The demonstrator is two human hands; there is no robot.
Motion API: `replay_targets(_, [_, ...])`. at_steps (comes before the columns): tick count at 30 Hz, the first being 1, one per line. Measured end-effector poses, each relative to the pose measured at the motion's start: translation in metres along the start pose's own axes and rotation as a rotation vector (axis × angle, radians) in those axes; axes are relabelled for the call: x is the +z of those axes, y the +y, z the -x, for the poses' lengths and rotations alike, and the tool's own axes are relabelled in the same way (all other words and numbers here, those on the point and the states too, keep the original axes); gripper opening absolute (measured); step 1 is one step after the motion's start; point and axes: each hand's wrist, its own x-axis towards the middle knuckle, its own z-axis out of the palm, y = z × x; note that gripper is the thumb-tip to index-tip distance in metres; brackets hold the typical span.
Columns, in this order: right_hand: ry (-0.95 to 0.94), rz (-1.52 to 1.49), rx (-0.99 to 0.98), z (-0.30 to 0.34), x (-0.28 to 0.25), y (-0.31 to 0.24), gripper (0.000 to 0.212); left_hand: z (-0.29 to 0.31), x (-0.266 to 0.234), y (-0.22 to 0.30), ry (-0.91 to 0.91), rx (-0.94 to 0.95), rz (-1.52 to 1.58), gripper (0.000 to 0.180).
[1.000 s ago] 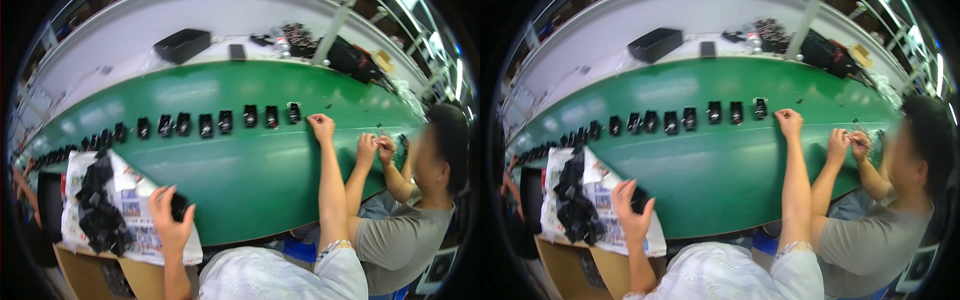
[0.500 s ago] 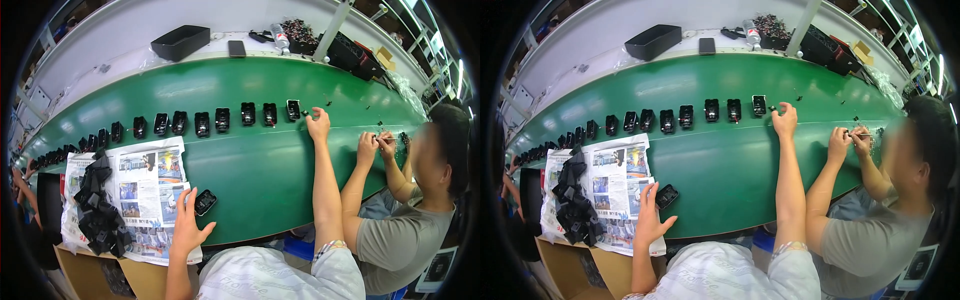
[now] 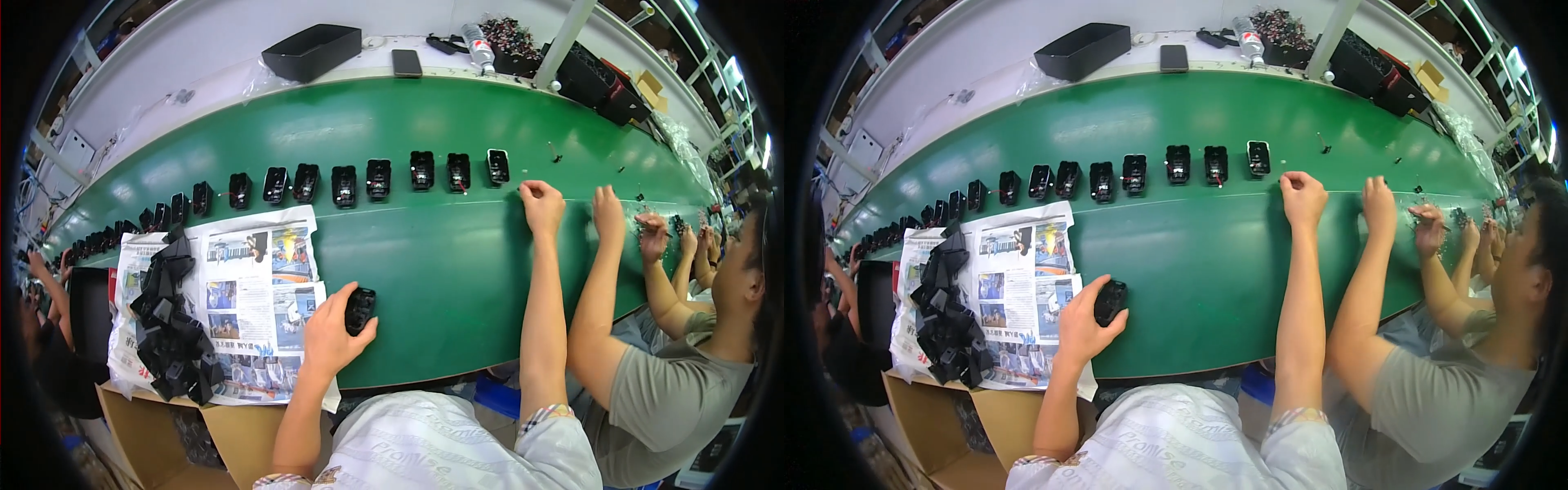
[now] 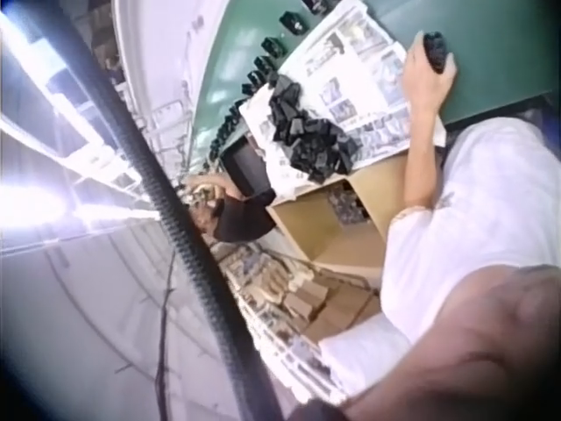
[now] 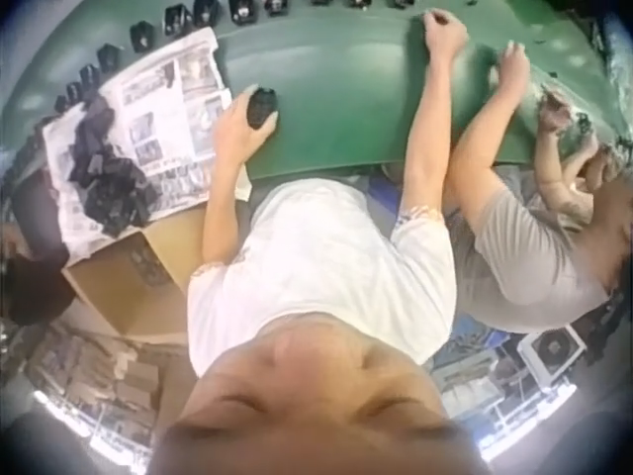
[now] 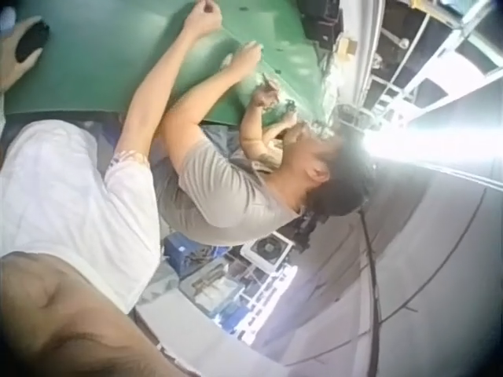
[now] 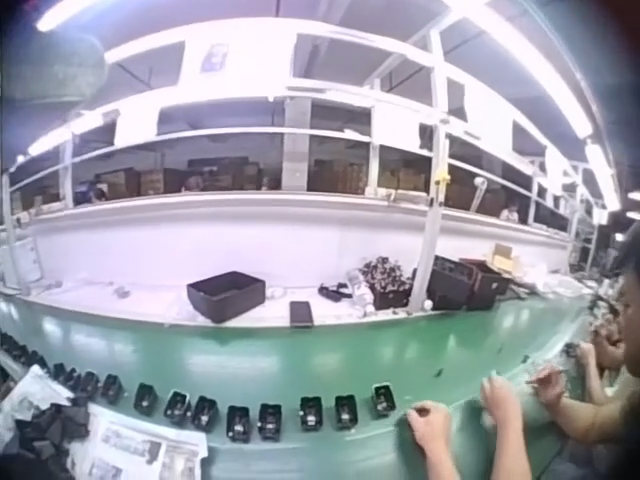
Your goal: The person assembles electronic components into plastic enclosures using an insertion tool, then places the completed enclosures onto a conveyor belt.
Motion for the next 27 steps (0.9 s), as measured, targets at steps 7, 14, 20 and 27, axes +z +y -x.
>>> replay_targets(7, [-0.333,-0.877,-0.103,0.138,-0.050,-0.111,0.009,-0.008,-0.013,0.028,-0.072,-0.057,0.518,0.054])
replay_targets(14, [-0.606,-0.807,-0.604,0.180,-0.054,-0.151,0.018,-0.008,-0.036,0.028,-0.316,0.061,0.950,0.051])
replay_targets(20, [-0.777,-0.885,-0.653,0.186,-0.057,-0.162,0.020,0.001,-0.034,0.011,-0.376,0.047,1.359,0.059])
replay_targets(27, [-0.783,-0.897,-0.691,0.191,-0.053,-0.168,0.021,0.006,-0.021,0.020,-0.401,-0.221,1.560,0.068])
